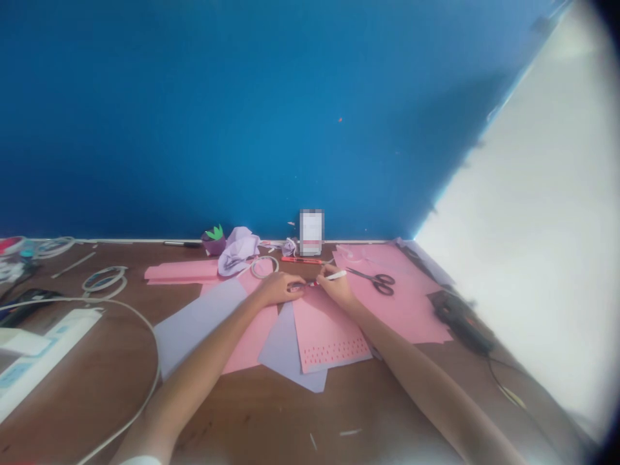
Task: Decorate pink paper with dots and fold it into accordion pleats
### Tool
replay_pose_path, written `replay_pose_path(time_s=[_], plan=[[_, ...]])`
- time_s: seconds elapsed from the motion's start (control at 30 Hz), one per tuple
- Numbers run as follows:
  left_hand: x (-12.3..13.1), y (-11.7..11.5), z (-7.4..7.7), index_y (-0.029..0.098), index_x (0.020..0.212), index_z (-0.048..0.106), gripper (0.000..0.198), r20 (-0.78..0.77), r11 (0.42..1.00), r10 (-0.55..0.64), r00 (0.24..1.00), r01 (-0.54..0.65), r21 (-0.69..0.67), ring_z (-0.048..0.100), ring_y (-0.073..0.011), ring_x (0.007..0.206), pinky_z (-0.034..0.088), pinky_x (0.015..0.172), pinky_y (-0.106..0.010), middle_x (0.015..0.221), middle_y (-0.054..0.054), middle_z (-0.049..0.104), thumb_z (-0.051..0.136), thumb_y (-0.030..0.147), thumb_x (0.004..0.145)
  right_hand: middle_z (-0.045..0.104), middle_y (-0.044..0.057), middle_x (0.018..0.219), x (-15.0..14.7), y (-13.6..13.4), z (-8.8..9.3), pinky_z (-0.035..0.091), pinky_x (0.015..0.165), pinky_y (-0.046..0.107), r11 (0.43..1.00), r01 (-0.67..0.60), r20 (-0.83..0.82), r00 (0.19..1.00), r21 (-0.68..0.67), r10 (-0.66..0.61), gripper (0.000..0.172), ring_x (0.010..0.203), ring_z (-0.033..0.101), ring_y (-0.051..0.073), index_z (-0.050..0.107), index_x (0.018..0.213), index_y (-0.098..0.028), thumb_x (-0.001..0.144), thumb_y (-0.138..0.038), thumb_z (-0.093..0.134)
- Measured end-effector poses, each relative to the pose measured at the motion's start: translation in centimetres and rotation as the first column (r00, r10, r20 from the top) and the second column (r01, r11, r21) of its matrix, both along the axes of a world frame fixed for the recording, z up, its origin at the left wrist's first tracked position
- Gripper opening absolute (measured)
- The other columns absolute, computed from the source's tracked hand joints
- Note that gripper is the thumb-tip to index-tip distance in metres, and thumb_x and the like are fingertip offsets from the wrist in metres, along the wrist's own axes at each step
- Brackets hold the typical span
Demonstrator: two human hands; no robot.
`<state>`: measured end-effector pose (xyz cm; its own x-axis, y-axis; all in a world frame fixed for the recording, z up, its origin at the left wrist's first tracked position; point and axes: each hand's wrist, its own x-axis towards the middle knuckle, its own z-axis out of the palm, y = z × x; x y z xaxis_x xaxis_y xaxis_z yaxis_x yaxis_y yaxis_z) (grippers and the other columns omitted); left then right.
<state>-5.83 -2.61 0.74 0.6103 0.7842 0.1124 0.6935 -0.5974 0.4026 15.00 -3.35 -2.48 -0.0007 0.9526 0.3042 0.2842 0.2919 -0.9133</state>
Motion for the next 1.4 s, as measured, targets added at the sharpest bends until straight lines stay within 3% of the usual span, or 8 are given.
replay_pose_path(time_s=[0.17,0.47,1.0,1.4], plan=[[-0.1,0.0,0.0,0.029,0.109,0.069,0.036,-0.006,1.0,-0.004,1.0,0.004,-0.004,0.062,-0.0166,0.073,0.036,0.062,-0.022,0.081,-0.001,0.071,0.058,0.046,0.079,0.047,-0.004,0.054,0.4,0.1,0.2,0.03,0.053,0.025,1.0,-0.007,-0.003,1.0,0.007,0.007,0.012,0.054,0.042,0.012,0.044,0.056,-0.021,0.064,-0.022,0.052],[0.0,-0.1,-0.1,0.032,0.112,0.068,0.035,-0.005,1.0,-0.018,1.0,0.018,0.011,0.064,-0.0177,0.081,0.039,0.068,-0.022,0.098,0.0,0.072,0.056,0.046,0.081,0.044,-0.005,0.054,0.3,0.0,0.3,0.029,0.053,0.024,1.0,-0.01,-0.017,1.0,0.006,0.01,0.013,0.054,0.04,0.011,0.042,0.056,-0.02,0.064,-0.022,0.052],[-0.1,0.1,-0.2,0.03,0.113,0.068,0.037,-0.01,0.999,-0.03,1.0,0.03,0.013,0.063,-0.0158,0.077,0.037,0.064,-0.021,0.088,-0.001,0.072,0.057,0.045,0.081,0.047,-0.005,0.051,1.0,-0.3,1.5,0.029,0.051,0.024,0.995,0.06,0.007,0.998,-0.075,-0.06,0.009,0.05,0.039,0.011,0.045,0.057,-0.02,0.063,-0.023,0.052],[-0.1,0.1,-0.2,0.028,0.114,0.068,0.04,-0.018,1.0,-0.014,1.0,0.014,-0.005,0.059,-0.0144,0.069,0.032,0.059,-0.021,0.074,-0.001,0.067,0.058,0.047,0.08,0.049,-0.004,0.05,1.1,0.0,0.8,0.03,0.05,0.024,0.998,0.038,0.027,0.999,-0.041,-0.037,0.008,0.05,0.042,0.012,0.047,0.056,-0.02,0.062,-0.022,0.051]])
